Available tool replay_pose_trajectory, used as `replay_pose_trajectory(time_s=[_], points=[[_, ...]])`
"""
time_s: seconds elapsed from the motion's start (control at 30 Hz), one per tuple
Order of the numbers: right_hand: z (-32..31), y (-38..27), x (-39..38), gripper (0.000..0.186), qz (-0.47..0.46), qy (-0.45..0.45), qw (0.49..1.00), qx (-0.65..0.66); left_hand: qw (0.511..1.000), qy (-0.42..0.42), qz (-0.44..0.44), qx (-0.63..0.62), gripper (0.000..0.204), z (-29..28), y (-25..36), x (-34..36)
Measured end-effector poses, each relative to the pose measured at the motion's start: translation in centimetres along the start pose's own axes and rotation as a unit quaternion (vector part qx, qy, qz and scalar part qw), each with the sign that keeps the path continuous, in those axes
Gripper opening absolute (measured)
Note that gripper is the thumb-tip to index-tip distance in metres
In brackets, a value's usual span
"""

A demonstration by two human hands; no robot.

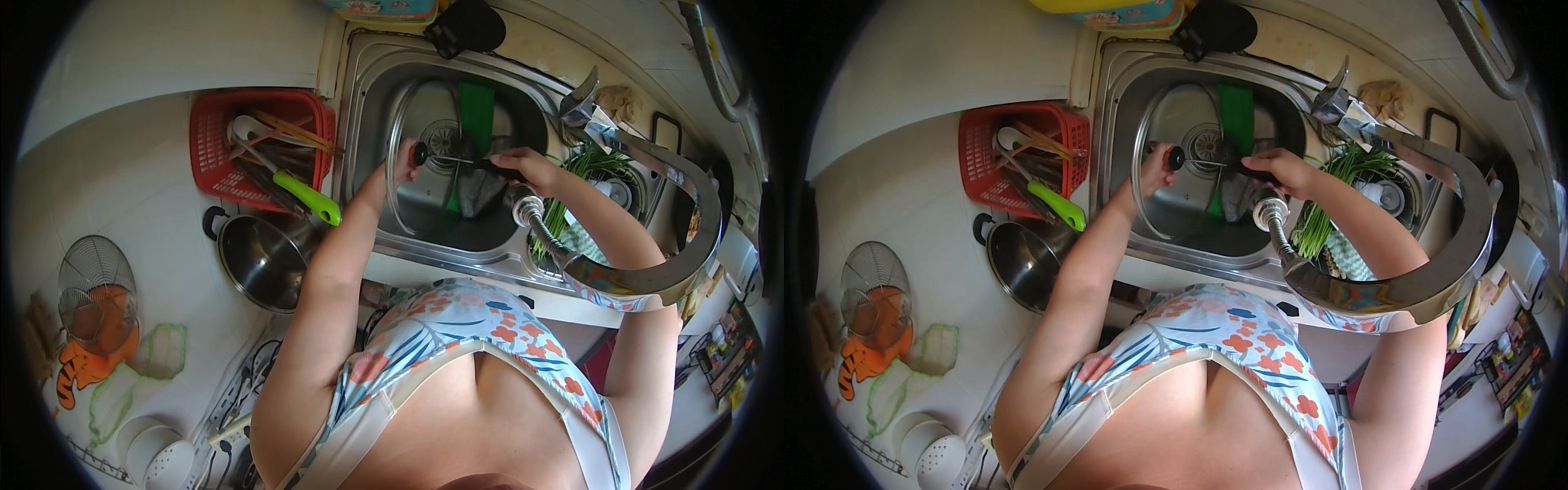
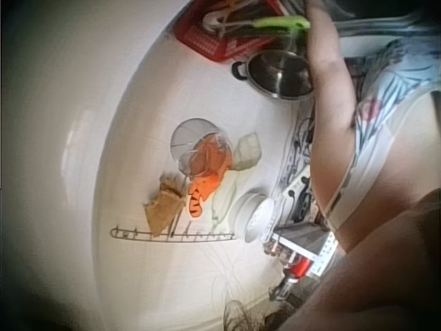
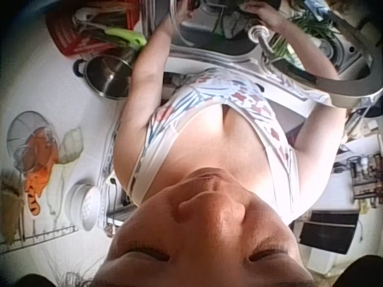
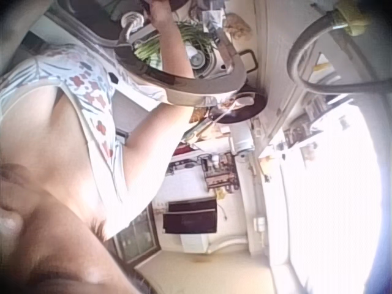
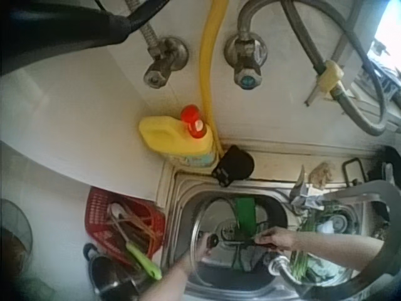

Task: The person attempts to repair a glass pot lid by removing a broken handle. They first try to unscrew the handle by hand, then retrieve a screwdriver from a cabinet to loosen the screw. After removing the screw, they wash the lid and the screw in the sink.

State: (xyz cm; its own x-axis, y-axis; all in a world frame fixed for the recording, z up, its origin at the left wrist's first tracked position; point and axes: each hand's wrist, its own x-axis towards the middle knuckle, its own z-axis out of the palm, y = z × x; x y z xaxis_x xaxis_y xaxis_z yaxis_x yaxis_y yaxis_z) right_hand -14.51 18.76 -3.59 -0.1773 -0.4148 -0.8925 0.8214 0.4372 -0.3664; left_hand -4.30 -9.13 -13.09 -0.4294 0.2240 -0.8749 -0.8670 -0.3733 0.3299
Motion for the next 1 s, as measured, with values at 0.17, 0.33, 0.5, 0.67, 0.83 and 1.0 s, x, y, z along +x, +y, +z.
replay_pose_trajectory(time_s=[0.17, 0.33, 0.5, 0.67, 0.83, 1.0], points=[[-0.1, 0.4, 0.5, 0.031, 0.068, -0.074, 0.995, 0.002, 1.000, -0.005, 0.008, 0.019, 0.037, -0.2, 0.2, 0.0], [0.8, 0.5, 0.9, 0.037, -0.060, -0.032, 0.965, -0.254, 0.999, 0.044, -0.007, 0.026, 0.039, -0.8, 0.1, 0.7], [1.3, 0.7, -0.3, 0.038, -0.317, 0.115, 0.657, -0.674, 0.997, 0.030, -0.048, 0.057, 0.041, -0.8, 0.7, 0.5], [1.0, 1.1, -0.1, 0.041, -0.435, 0.154, 0.536, -0.707, 0.996, 0.021, -0.067, 0.049, 0.041, -0.9, 1.0, 0.7], [0.5, 1.0, 0.6, 0.037, -0.301, 0.027, 0.879, -0.370, 0.999, 0.009, -0.031, 0.036, 0.044, -0.5, 0.6, -0.2], [1.1, -0.7, 0.1, 0.034, 0.077, -0.036, 0.996, -0.013, 0.999, 0.001, -0.036, 0.040, 0.049, 0.3, 0.9, -0.5]])
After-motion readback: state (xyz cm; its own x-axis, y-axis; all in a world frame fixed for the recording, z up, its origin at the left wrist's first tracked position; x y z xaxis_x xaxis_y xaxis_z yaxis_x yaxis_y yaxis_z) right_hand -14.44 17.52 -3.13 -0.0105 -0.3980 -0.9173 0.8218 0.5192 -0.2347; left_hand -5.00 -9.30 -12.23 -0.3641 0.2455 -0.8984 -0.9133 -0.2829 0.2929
